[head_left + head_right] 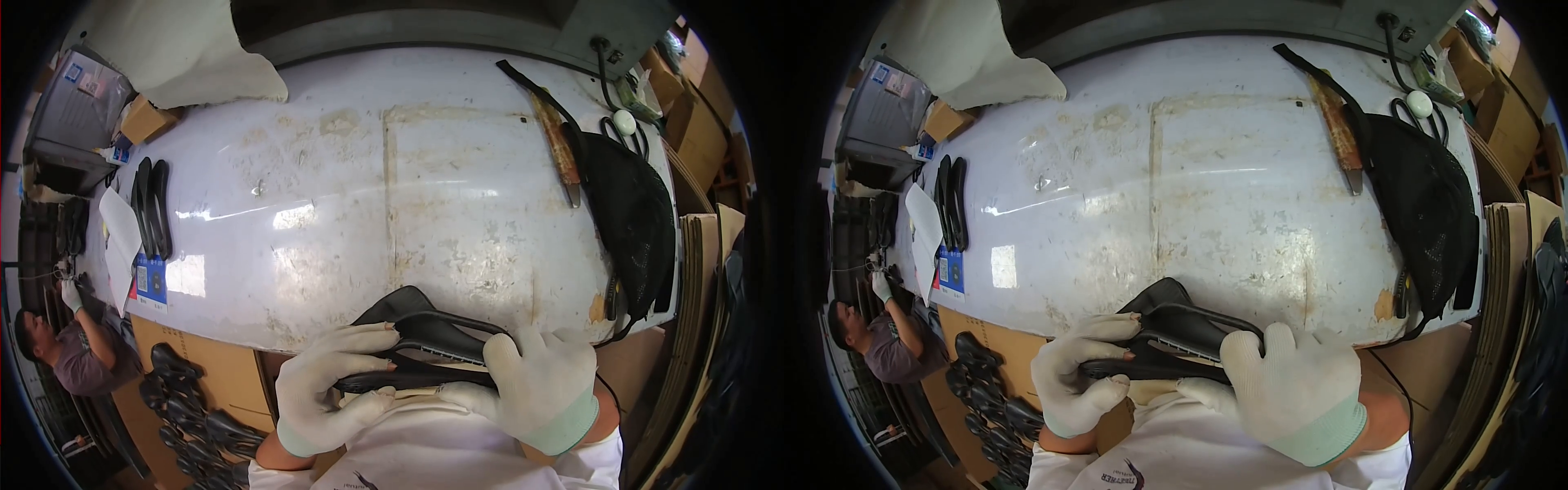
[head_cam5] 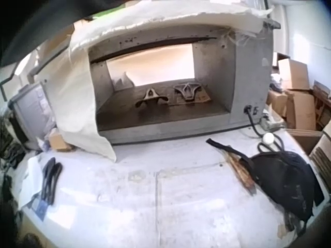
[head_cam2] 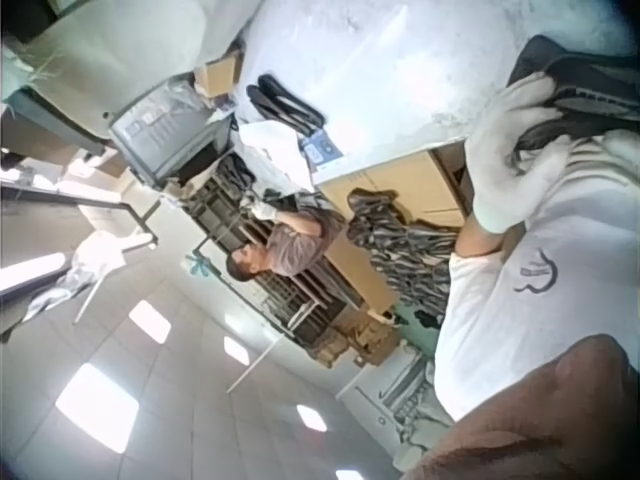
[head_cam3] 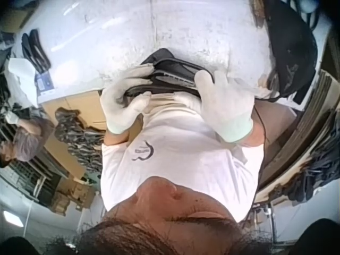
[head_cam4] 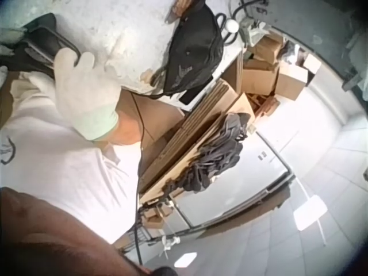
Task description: Inspecting and handling 3D-printed or mesh bicycle saddles at a workshop bench.
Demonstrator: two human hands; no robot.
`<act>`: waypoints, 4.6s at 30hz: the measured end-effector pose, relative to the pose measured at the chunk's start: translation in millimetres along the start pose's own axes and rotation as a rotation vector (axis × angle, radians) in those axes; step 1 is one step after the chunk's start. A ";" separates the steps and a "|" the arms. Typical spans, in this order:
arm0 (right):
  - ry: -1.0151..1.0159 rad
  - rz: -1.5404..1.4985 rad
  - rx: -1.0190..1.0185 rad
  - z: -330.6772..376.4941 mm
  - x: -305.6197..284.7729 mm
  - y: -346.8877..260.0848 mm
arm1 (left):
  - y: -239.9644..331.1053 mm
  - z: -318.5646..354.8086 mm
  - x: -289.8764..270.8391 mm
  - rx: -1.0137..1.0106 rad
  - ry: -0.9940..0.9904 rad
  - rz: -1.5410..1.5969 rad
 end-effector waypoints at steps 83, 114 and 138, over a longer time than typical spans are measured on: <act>-0.548 -1.689 -0.189 -34.3 90.8 9.5 | -26.4 -16.2 55.3 0.112 -0.266 0.423; -0.395 -1.429 -0.161 -0.9 93.4 -11.8 | -35.8 -13.4 32.0 -0.140 0.116 0.930; 0.127 -0.908 -0.803 -19.8 17.5 14.1 | -42.6 5.6 18.4 -0.117 -0.762 0.506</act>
Point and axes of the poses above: each hand's wrist, its own z-axis away from the middle knuckle, its own x-axis out of the palm, y = z × x, the point moved 4 cm from there along -z, towards the middle knuckle, and after that the axes turned 12 degrees about -y, right-handed, at the moved point
